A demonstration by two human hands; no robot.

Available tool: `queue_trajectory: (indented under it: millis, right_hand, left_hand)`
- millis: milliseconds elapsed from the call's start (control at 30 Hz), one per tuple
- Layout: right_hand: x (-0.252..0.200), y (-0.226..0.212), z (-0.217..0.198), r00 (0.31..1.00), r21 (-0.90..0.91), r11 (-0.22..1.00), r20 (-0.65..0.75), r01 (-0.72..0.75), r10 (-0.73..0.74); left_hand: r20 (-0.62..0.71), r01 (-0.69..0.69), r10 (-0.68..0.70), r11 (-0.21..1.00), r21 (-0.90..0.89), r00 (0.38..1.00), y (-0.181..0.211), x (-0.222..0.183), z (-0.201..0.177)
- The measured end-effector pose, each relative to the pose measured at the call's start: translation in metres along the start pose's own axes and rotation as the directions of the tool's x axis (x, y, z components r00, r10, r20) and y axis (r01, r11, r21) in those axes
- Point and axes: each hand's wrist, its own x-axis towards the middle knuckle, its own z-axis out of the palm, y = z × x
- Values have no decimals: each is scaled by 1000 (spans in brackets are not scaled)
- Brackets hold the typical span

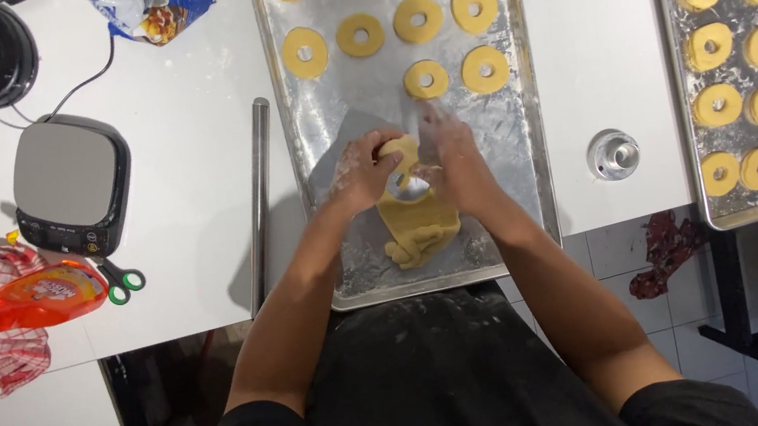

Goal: Rolling out dough and cutting donut shapes using a circular cutter on a baking tray.

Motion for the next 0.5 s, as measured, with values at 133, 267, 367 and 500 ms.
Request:
queue_trajectory:
  millis: [133, 267, 367, 500]
  right_hand:
    - [-10, 22, 0, 956, 132, 948, -4, 291, -293]
    - [-51, 74, 15, 885, 5, 889, -101, 457, -455]
    - [-92, 99, 47, 870, -273, 854, -98, 443, -483]
    - [-106, 68, 41, 900, -272, 865, 17, 422, -435]
  left_hand:
    - [-78, -313, 303, 924, -218, 950, 25, -53, -5]
    - [-197, -462, 429, 869, -178, 882, 10, -94, 20]
    - [-161, -593, 675, 718, 364, 720, -11, -122, 25]
    - [50, -645, 690, 644, 412, 722, -55, -120, 42]
